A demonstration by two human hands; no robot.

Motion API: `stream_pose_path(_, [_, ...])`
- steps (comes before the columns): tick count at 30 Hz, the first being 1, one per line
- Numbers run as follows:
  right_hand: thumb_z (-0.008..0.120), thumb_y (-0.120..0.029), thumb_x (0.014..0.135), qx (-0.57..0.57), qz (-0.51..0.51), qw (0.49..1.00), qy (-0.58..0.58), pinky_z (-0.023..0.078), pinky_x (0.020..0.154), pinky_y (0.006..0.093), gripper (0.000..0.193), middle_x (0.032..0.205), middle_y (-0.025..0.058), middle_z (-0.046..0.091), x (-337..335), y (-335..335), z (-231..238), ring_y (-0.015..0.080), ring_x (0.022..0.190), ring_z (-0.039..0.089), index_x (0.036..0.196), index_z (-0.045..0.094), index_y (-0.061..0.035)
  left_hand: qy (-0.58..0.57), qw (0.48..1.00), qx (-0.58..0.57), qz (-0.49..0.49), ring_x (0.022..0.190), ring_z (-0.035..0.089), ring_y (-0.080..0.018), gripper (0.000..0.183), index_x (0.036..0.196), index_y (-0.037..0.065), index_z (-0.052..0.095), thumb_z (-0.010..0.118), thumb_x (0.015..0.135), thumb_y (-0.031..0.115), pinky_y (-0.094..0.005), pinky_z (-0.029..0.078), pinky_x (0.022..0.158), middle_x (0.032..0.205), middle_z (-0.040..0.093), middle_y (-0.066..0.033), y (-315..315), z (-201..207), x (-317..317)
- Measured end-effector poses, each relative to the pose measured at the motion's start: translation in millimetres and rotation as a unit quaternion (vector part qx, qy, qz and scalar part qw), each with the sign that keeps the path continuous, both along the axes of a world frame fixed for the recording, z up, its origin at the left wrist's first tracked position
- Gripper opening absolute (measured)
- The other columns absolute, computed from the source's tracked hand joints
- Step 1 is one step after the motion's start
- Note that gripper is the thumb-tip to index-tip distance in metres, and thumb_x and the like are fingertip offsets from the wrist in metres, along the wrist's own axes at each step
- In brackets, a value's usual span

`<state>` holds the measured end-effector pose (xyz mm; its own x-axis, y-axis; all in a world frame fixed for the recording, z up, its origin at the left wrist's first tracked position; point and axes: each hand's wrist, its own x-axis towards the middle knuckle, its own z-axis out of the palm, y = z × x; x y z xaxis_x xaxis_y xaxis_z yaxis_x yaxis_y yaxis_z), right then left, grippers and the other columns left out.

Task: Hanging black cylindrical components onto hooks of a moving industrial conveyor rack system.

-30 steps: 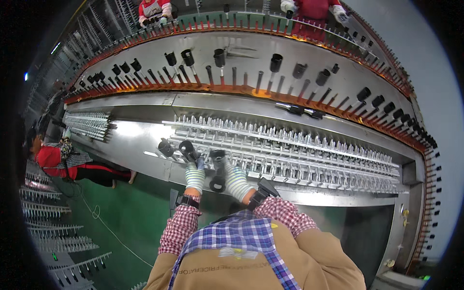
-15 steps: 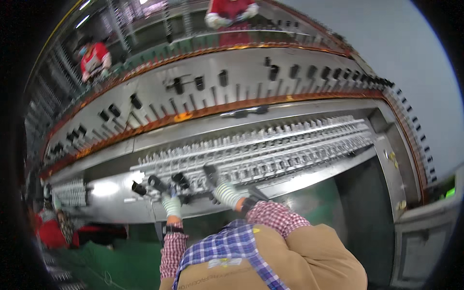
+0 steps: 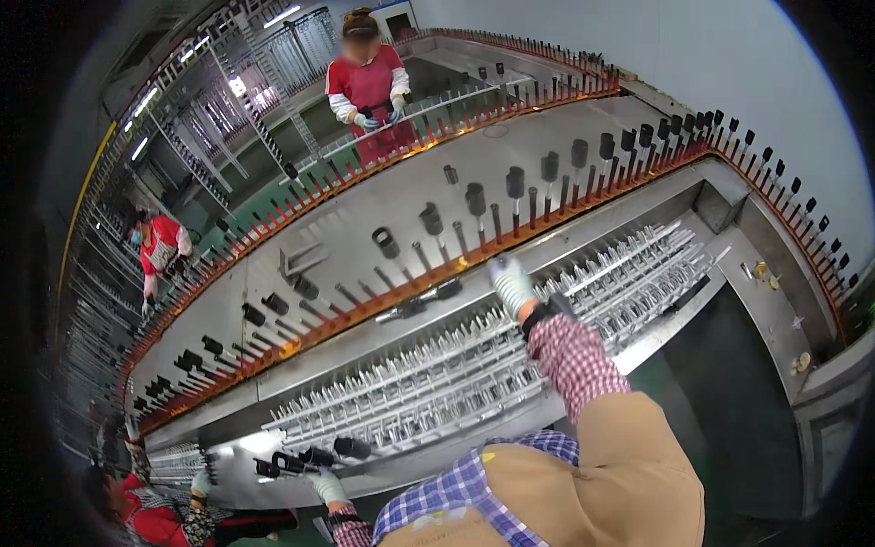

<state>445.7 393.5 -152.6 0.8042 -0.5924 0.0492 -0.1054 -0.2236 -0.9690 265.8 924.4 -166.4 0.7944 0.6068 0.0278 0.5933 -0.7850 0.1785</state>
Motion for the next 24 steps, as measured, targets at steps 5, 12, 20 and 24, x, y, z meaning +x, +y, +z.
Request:
stream_pose_path(5, [0.054, -0.027, 0.075, -0.012, 0.065, 0.996, 0.066, 0.044, 0.067, 0.0306, 0.038, 0.084, 0.0147, 0.06, 65.7, -48.9, 68.9, 0.0227, 0.074, 0.058, 0.103, 0.05, -0.0013, -0.374, 0.895, -0.195, 0.146, 0.099, 0.05, -0.0289, 0.046, 0.119, -0.001, 0.037, 0.053, 0.076, 0.005, -0.0325, 0.042, 0.082, 0.115, 0.046, -0.019, -43.6, -25.2, -26.4])
stream_pose_path(12, [0.055, -0.027, 0.076, -0.148, 0.055, 0.961, -0.228, 0.045, 0.067, 0.0319, 0.03, 0.073, 0.0133, 0.06, 80.8, -104.7, 71.9, 0.0252, 0.067, 0.057, 0.094, 0.055, -0.0029, -0.479, 0.788, -0.367, 0.124, 0.085, 0.05, -0.0201, 0.048, 0.114, 0.001, 0.042, 0.052, 0.068, -0.006, -0.0277, 0.044, 0.073, 0.101, 0.052, -0.0122, -168.0, -21.9, -8.4])
stream_pose_path(20, [0.061, -0.026, 0.075, 0.118, -0.207, 0.97, -0.053, 0.04, 0.035, 0.0314, 0.022, 0.058, 0.0056, 0.056, 60.2, -330.0, 8.4, 0.0156, 0.038, 0.049, 0.076, 0.054, -0.005, -0.336, 0.898, -0.269, 0.091, 0.088, 0.052, -0.0234, 0.052, 0.111, -0.009, 0.041, 0.064, 0.073, 0.019, -0.0315, 0.04, 0.08, 0.108, 0.051, -0.0186, -162.1, -31.0, -3.1])
stream_pose_path(24, [0.064, -0.019, 0.072, -0.126, -0.106, 0.985, -0.045, 0.045, 0.058, 0.0248, 0.026, 0.071, 0.006, 0.059, 85.2, -317.4, -8.3, 0.0132, 0.061, 0.054, 0.091, 0.054, -0.0041, -0.302, 0.887, -0.331, 0.108, 0.079, 0.055, -0.0216, 0.046, 0.103, -0.007, 0.048, 0.057, 0.078, 0.031, -0.033, 0.044, 0.069, 0.099, 0.057, -0.0166, -134.9, -49.4, -11.6])
